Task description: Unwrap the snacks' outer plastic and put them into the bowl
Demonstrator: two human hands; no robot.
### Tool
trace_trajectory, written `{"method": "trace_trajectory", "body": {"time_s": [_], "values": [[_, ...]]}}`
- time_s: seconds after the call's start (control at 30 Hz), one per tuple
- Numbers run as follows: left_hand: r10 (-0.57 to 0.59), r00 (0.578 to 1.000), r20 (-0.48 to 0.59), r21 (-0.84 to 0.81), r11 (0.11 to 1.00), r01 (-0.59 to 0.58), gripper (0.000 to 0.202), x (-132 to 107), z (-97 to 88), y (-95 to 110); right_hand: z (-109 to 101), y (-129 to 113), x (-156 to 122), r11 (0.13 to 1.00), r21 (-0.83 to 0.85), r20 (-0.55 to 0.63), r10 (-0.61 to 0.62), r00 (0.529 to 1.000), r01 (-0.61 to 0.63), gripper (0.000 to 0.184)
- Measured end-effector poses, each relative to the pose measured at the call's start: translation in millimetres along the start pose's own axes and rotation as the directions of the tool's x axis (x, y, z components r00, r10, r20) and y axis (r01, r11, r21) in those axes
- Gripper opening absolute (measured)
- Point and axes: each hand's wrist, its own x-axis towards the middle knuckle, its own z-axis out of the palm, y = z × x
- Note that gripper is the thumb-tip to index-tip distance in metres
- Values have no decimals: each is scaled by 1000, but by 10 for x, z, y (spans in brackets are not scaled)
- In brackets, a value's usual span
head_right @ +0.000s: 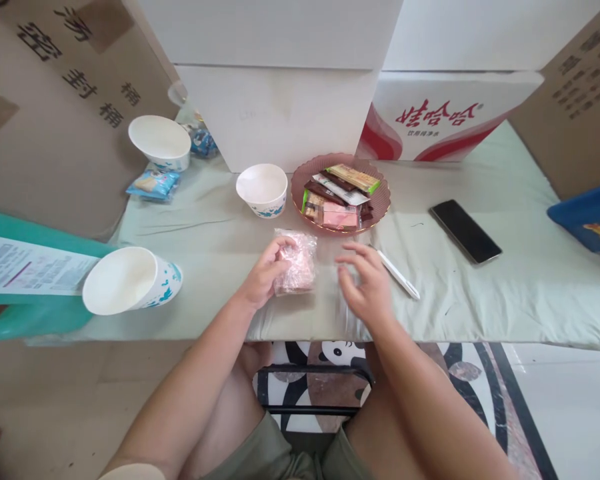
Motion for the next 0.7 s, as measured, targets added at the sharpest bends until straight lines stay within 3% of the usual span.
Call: {"method": "trace_trajectory", "body": {"time_s": [0.07,0.17,0.23,0.3,0.4,0.47,0.5,0.57,0.63,0.7], "values": [[-12,1000,29,-26,1000,13,49,-14,-39,27,-175,189,-15,968,-226,-83,95,992,-112,26],[10,1000,9,61,998,-11,52,-26,-51,19,-392,535,-89,836,-468,-79,284,955,-288,48],[40,999,-37,150,988,-34,44,-7,-34,-18,-514,705,-142,786,-514,-27,387,922,-344,45],[81,994,-74,232,971,-62,34,28,-13,-62,-627,755,-178,790,-489,-3,424,906,-371,36],[164,983,-83,350,928,-125,26,63,4,-103,-729,581,-212,832,-319,-99,447,889,-454,28],[232,971,-56,438,880,-185,23,49,3,-107,-693,349,-236,850,-25,-107,520,847,-526,25],[265,963,-36,483,848,-216,22,32,0,-104,-634,220,-248,818,153,-56,567,822,-554,24],[314,950,9,564,782,-264,20,-8,-5,-95,-446,-33,-264,668,429,144,614,776,-609,23],[329,943,58,610,736,-294,18,-39,-9,-89,-212,-248,-259,521,539,331,592,735,-662,25],[343,933,108,625,707,-332,18,-52,-11,-87,1,-409,-229,420,582,439,558,704,-696,30]]}}
